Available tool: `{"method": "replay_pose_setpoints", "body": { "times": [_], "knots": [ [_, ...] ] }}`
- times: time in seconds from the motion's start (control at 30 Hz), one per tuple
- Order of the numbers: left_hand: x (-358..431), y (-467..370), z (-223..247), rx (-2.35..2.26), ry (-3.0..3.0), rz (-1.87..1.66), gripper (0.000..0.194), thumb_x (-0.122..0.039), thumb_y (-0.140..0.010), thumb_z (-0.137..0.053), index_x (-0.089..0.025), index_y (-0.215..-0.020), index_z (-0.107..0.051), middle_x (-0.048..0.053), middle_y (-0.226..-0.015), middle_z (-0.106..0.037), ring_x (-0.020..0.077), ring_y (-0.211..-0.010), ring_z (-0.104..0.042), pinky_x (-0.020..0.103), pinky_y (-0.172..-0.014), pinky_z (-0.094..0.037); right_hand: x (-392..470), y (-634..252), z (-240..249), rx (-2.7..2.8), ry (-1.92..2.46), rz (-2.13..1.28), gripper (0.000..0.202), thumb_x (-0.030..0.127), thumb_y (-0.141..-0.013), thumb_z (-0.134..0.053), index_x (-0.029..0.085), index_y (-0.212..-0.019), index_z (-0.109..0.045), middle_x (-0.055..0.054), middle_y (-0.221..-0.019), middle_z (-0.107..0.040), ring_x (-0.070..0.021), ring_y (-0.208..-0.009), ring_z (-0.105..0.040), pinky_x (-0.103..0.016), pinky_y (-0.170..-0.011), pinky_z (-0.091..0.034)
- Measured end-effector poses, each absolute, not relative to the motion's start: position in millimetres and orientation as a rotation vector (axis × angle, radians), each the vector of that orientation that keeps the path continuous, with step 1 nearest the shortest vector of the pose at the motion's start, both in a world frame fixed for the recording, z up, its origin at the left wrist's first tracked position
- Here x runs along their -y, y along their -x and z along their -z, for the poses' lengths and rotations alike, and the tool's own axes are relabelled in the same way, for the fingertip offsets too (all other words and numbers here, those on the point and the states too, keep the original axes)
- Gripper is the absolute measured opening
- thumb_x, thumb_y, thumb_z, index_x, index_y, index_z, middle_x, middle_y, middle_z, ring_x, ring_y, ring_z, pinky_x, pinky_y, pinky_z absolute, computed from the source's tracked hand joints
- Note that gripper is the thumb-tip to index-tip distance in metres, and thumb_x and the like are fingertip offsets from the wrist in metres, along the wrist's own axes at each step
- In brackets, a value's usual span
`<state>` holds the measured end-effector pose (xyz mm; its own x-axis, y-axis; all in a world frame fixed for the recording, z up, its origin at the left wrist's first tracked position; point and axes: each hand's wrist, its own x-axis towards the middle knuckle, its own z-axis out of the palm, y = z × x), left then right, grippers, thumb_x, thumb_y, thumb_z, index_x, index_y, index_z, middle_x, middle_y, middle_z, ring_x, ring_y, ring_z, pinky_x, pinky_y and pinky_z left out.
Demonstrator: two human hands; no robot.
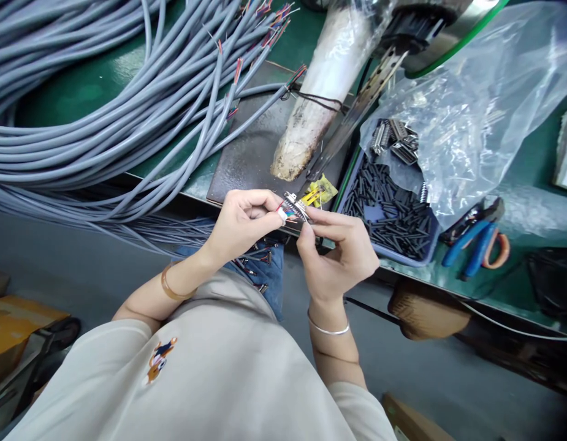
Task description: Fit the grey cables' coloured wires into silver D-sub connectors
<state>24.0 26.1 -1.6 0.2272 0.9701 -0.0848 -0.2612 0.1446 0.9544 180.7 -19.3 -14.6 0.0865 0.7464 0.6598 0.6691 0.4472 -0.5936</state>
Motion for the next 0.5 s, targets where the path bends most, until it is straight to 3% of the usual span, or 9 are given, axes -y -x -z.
{"method": "replay_pose_setpoints", "body": {
  "times": [0.13, 0.5],
  "knots": [
    [-25.0, -21.8, 0.4, -0.866, -0.979, -1.061, 0.015, -0.017, -0.071, -0.072, -0.013, -0.059, -0.064, 0.0, -0.065, -0.065, 0.0041, -0.052, -0.047, 0.018, -0.05, -0.04, 19.1, -180.9, 11.0, 1.523, 1.275, -0.309, 0.015, 0.011, -0.086, -0.074, 0.022, -0.084, -0.064, -0.001, -0.094, -0.078, -0.0169, -0.087, -0.076, -0.033, -0.077, -0.062],
    [-27.1, -27.2, 1.2, -0.968, -1.14, -1.137, 0.013, -0.014, -0.072, -0.066, -0.014, -0.061, -0.059, 0.002, -0.073, -0.067, 0.0082, -0.065, -0.059, 0.018, -0.059, -0.047, 14.2, -181.8, 13.3, 1.663, 1.228, -0.035, 0.018, 0.009, -0.084, -0.076, 0.022, -0.087, -0.064, -0.001, -0.098, -0.08, -0.0157, -0.087, -0.076, -0.031, -0.077, -0.061]
  ]
}}
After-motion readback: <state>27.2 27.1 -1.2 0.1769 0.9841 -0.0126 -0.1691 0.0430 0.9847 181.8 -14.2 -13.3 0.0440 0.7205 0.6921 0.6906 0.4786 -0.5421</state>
